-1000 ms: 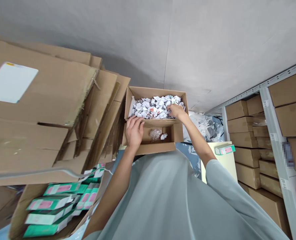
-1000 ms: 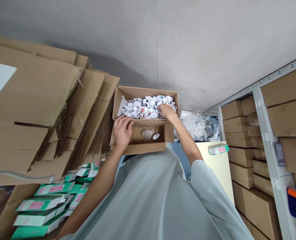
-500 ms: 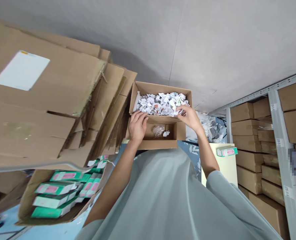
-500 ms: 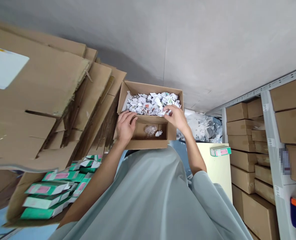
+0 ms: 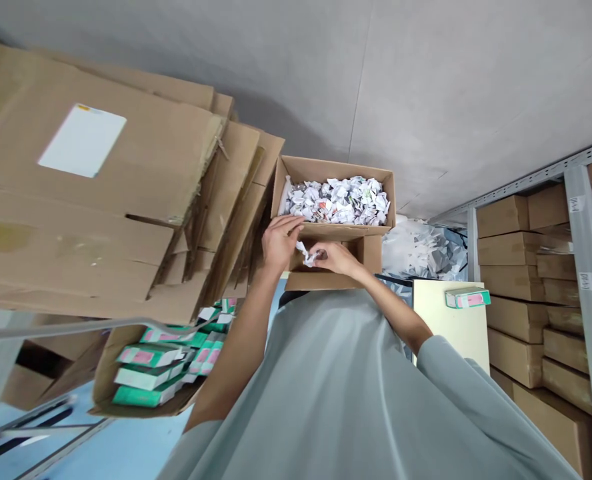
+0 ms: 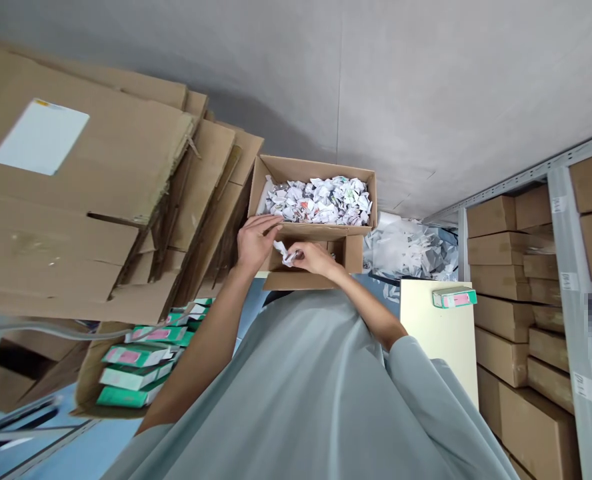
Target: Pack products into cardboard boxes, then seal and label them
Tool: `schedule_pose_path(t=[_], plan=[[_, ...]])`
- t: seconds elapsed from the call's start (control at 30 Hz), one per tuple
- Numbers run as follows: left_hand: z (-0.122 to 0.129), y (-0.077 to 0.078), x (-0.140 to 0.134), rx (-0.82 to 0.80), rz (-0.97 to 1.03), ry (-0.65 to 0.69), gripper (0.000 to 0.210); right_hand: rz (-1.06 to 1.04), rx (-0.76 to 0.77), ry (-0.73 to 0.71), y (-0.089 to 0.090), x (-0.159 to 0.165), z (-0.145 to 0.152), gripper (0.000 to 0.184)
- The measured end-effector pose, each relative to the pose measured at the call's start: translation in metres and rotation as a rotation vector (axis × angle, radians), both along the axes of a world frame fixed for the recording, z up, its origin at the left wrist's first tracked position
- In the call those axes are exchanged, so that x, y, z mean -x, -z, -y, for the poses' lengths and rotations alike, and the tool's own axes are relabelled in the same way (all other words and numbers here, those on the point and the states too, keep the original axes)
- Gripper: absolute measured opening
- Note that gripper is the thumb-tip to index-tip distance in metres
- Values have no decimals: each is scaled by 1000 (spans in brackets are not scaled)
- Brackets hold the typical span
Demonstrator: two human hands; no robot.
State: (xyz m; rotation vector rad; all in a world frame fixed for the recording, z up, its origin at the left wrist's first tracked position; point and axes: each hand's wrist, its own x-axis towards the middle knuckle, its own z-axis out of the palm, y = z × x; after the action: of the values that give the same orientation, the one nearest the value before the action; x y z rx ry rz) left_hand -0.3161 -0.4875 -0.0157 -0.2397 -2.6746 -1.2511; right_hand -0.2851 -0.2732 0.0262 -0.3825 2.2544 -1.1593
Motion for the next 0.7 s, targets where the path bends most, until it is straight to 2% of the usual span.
schedule_pose_path(t=[0.1,0.17,0.33,0.43,0.53,0.6,0.7], plan=[[0,2,-1,0,-4,0,30,14,-21,-1,6,1,0,49],[0,5,-1,-8,-13,-1,31,22,-7,24,8,-3,-11,52],[0,9,1,-18,-20,-13,32,52,42,226,3,-27,-70,42],[-2,2,-1,-24,-17,2,35,-9,51,402,-2,-45,-110,34],[-2,-10,-18,-13,-37,-20,40,-54,-25,601,-2,-62,-139,30],[3,-16,-39,9,-64,-103,44,-57,-89,703,2,-70,-150,31],[16,-13,-76,57,7,-235,47,-66,-157,796,11,-80,-156,37]])
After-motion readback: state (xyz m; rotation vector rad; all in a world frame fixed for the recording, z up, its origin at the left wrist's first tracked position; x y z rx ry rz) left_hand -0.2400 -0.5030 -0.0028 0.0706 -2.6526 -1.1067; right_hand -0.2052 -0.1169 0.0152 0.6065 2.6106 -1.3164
